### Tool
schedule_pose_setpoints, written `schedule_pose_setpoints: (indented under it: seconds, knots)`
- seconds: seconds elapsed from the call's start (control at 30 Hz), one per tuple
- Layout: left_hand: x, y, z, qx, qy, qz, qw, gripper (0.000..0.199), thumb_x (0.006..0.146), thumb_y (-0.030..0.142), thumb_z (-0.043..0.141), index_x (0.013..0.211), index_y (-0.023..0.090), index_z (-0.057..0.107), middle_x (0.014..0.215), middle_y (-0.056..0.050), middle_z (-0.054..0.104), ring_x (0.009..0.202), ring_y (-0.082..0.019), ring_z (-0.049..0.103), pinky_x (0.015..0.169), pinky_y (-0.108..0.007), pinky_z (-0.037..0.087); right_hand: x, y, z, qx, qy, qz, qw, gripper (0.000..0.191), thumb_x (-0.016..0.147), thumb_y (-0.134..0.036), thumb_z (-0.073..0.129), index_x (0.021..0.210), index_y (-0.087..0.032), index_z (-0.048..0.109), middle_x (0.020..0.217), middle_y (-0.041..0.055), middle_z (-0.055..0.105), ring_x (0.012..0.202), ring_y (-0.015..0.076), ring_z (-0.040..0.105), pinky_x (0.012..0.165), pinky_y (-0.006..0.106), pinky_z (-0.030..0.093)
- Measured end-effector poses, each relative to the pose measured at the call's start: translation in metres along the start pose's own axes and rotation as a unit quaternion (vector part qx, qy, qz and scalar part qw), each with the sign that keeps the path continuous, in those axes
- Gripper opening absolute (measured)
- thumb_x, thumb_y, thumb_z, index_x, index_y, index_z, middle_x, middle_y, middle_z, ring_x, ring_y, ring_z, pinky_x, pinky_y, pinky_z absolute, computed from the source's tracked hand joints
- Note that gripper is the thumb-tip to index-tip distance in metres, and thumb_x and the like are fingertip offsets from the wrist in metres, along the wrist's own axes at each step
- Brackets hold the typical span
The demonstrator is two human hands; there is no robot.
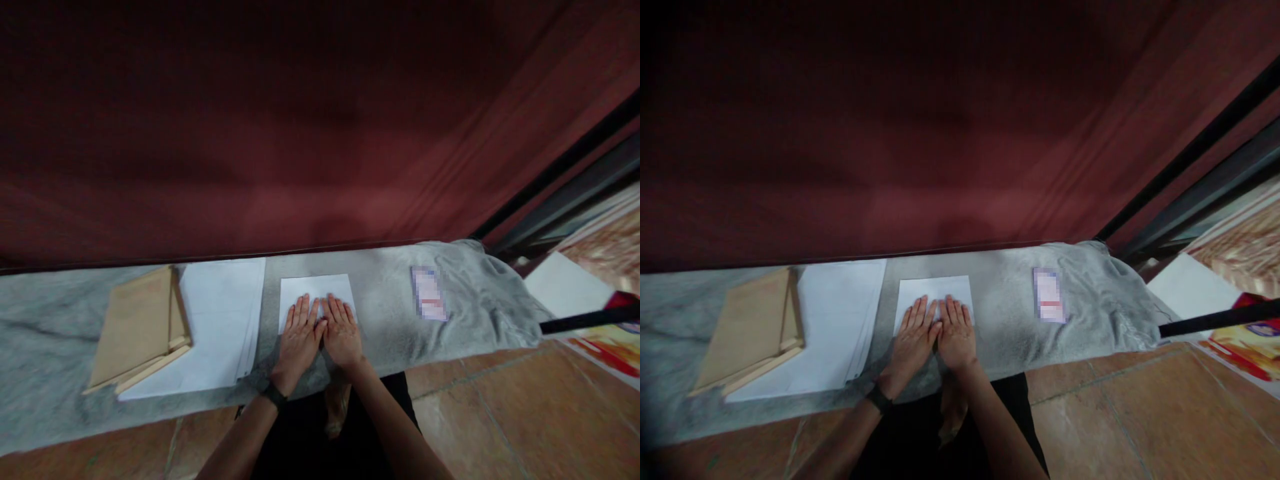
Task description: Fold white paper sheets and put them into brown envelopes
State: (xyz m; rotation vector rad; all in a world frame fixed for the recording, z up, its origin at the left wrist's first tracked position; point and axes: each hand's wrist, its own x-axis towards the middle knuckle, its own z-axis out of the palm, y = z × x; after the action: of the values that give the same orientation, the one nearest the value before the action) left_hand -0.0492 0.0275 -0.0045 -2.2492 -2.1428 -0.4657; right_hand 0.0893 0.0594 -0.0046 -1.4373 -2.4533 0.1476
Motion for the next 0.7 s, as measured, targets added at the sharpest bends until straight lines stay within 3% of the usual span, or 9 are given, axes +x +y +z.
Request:
schedule_pose_setpoints:
  seconds: [0.13, 0.27, 0.5, 0.6, 0.7]
  knots:
    - [-0.004, -0.004, -0.013, 0.005, -0.023, 0.048, 0.999, 0.054, 0.102, 0.038, 0.04, 0.153, 0.024, 0.036, 0.163, -0.009, 0.028, 0.153, -0.027, 0.018, 0.123, -0.052, 0.022, -0.004, 0.008, 0.0, -0.006, 0.019, 0.002, 1.0, 0.053, 0.102, -0.024, 0.033, 0.154, -0.015, 0.035, 0.16, 0.0101, 0.034, 0.147, 0.0239, 0.033, 0.121, 0.043, 0.023]
    - [-0.005, -0.008, -0.02, -0.001, -0.04, 0.087, 0.995, 0.054, 0.101, 0.043, 0.041, 0.153, 0.027, 0.036, 0.163, -0.006, 0.03, 0.152, -0.026, 0.02, 0.124, -0.053, 0.017, -0.011, 0.025, 0.0, -0.019, 0.05, 0.004, 0.999, 0.054, 0.104, -0.027, 0.03, 0.154, -0.01, 0.033, 0.158, 0.0152, 0.037, 0.146, 0.0263, 0.035, 0.119, 0.046, 0.026]
    - [-0.005, -0.007, -0.018, -0.004, -0.036, 0.103, 0.994, 0.054, 0.102, 0.04, 0.039, 0.152, 0.02, 0.036, 0.162, -0.009, 0.032, 0.151, -0.024, 0.023, 0.125, -0.051, 0.015, -0.023, 0.053, -0.002, -0.037, 0.066, 0.047, 0.996, 0.054, 0.104, -0.029, 0.028, 0.154, -0.009, 0.034, 0.156, 0.0178, 0.041, 0.144, 0.0292, 0.037, 0.117, 0.05, 0.028]
    - [-0.003, -0.005, -0.018, 0.001, -0.044, 0.11, 0.993, 0.054, 0.101, 0.038, 0.04, 0.152, 0.018, 0.037, 0.161, -0.01, 0.034, 0.151, -0.024, 0.025, 0.125, -0.052, 0.015, -0.02, 0.052, -0.002, -0.019, 0.083, 0.056, 0.995, 0.055, 0.103, -0.028, 0.027, 0.156, -0.01, 0.029, 0.157, 0.0186, 0.038, 0.145, 0.0309, 0.034, 0.116, 0.054, 0.029]
    - [-0.001, -0.004, -0.018, 0.007, -0.052, 0.113, 0.992, 0.056, 0.1, 0.037, 0.039, 0.152, 0.015, 0.036, 0.16, -0.011, 0.035, 0.151, -0.024, 0.024, 0.125, -0.051, 0.014, -0.01, 0.04, -0.001, 0.021, 0.078, 0.019, 0.997, 0.056, 0.104, -0.029, 0.026, 0.157, -0.012, 0.025, 0.16, 0.0166, 0.033, 0.148, 0.0287, 0.03, 0.117, 0.053, 0.029]
